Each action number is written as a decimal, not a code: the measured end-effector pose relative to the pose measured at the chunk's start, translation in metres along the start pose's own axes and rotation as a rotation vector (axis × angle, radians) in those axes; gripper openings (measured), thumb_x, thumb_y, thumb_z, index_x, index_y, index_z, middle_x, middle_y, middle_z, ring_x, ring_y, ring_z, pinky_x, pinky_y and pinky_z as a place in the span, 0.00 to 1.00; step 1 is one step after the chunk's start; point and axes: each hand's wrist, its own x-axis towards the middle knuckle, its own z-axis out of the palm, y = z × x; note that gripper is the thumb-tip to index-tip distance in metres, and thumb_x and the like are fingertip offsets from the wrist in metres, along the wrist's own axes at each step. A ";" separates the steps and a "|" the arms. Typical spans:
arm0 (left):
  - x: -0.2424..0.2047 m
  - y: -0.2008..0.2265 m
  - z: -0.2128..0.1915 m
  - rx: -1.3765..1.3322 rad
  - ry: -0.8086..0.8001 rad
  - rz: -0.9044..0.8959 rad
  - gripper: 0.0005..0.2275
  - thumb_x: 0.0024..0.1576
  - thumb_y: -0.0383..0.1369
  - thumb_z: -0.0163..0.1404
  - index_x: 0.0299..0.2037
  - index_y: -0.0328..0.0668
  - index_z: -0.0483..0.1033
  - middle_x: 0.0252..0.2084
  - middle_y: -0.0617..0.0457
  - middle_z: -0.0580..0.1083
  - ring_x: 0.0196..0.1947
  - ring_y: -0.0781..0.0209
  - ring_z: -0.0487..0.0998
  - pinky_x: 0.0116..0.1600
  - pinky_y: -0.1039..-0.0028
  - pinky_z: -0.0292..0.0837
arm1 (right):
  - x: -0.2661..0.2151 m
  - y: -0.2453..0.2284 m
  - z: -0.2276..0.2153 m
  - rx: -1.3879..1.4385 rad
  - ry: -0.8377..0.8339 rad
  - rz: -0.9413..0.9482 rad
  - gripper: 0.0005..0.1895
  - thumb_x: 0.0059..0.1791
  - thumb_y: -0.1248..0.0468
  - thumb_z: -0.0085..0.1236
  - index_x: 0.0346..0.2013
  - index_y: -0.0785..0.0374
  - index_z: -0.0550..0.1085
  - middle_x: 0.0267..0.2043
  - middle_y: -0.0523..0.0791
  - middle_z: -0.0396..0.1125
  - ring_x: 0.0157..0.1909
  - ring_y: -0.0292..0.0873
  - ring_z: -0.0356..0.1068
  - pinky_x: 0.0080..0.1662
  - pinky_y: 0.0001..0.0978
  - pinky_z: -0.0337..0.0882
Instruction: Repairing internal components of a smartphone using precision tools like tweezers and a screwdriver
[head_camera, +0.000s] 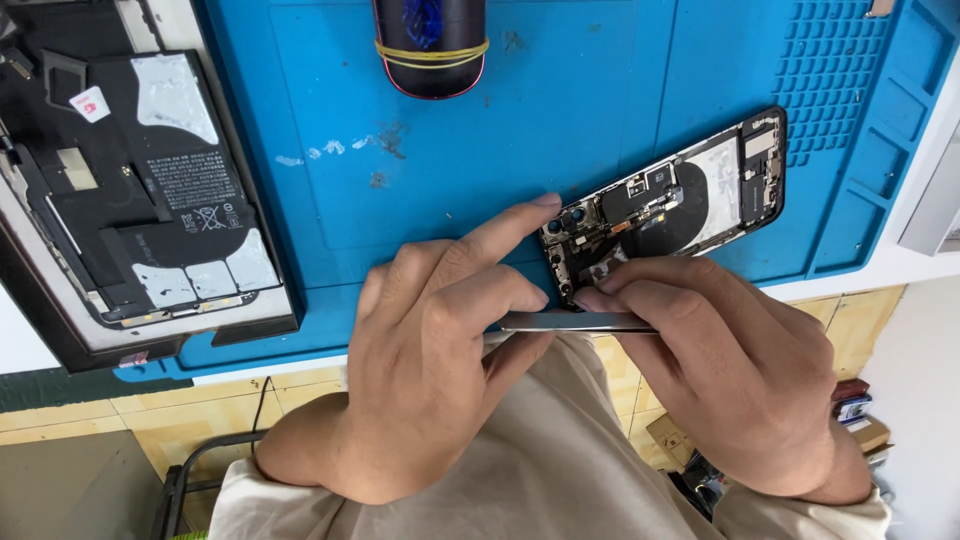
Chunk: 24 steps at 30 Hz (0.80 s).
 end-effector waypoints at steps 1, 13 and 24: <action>0.000 0.000 0.001 0.000 0.000 0.000 0.16 0.63 0.32 0.72 0.46 0.55 0.72 0.76 0.63 0.78 0.52 0.54 0.78 0.55 0.60 0.68 | 0.000 0.000 0.000 0.000 0.000 0.000 0.08 0.60 0.66 0.74 0.48 0.68 0.82 0.53 0.52 0.83 0.50 0.47 0.85 0.46 0.36 0.82; 0.002 0.002 0.002 0.005 -0.030 -0.055 0.17 0.59 0.37 0.76 0.41 0.59 0.74 0.75 0.67 0.78 0.55 0.57 0.79 0.55 0.63 0.68 | -0.004 0.003 0.001 -0.031 -0.021 -0.007 0.13 0.59 0.62 0.78 0.50 0.67 0.81 0.54 0.52 0.82 0.51 0.48 0.84 0.47 0.38 0.82; 0.003 0.003 0.001 0.007 -0.028 -0.050 0.17 0.60 0.37 0.76 0.43 0.58 0.74 0.76 0.66 0.78 0.55 0.57 0.79 0.56 0.62 0.69 | -0.005 0.002 0.002 -0.027 -0.013 0.009 0.11 0.60 0.63 0.77 0.48 0.66 0.81 0.54 0.49 0.82 0.50 0.46 0.84 0.45 0.36 0.80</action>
